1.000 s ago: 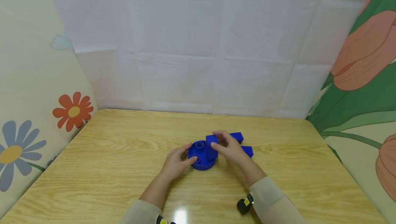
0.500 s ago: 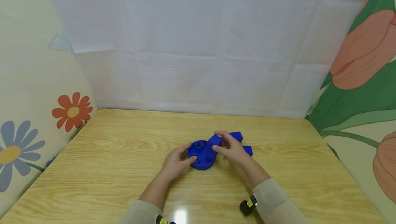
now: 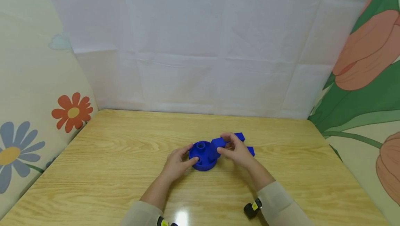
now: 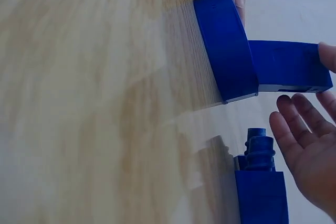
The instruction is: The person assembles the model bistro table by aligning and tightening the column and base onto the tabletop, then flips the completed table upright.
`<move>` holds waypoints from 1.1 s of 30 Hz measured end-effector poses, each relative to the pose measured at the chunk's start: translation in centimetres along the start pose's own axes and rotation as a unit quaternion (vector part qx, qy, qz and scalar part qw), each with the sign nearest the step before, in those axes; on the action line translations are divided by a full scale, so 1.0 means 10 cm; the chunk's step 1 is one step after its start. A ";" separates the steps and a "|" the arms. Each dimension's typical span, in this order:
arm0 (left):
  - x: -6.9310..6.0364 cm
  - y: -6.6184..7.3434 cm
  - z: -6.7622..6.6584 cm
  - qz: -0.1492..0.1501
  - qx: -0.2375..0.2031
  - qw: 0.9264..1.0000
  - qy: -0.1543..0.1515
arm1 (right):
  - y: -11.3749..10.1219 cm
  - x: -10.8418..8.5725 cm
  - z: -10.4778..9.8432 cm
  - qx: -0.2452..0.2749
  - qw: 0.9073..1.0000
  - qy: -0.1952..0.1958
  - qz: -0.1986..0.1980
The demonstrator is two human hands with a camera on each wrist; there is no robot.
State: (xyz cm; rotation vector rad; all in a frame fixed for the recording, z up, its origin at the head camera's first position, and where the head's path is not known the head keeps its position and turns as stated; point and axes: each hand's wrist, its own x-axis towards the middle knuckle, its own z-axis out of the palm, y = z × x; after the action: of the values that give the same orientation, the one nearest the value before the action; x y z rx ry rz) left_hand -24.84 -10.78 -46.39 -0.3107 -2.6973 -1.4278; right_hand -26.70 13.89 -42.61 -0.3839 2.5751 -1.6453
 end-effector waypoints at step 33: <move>0.02 -0.02 0.01 0.007 -0.005 1.000 0.005 | 0.01 -0.12 0.04 0.048 0.998 0.033 0.004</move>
State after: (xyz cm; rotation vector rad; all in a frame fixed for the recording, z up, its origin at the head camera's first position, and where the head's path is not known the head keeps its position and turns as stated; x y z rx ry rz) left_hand -25.03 -10.75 -46.55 -0.3197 -2.6752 -1.4363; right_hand -25.48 13.85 -42.96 -0.3173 2.5262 -1.8007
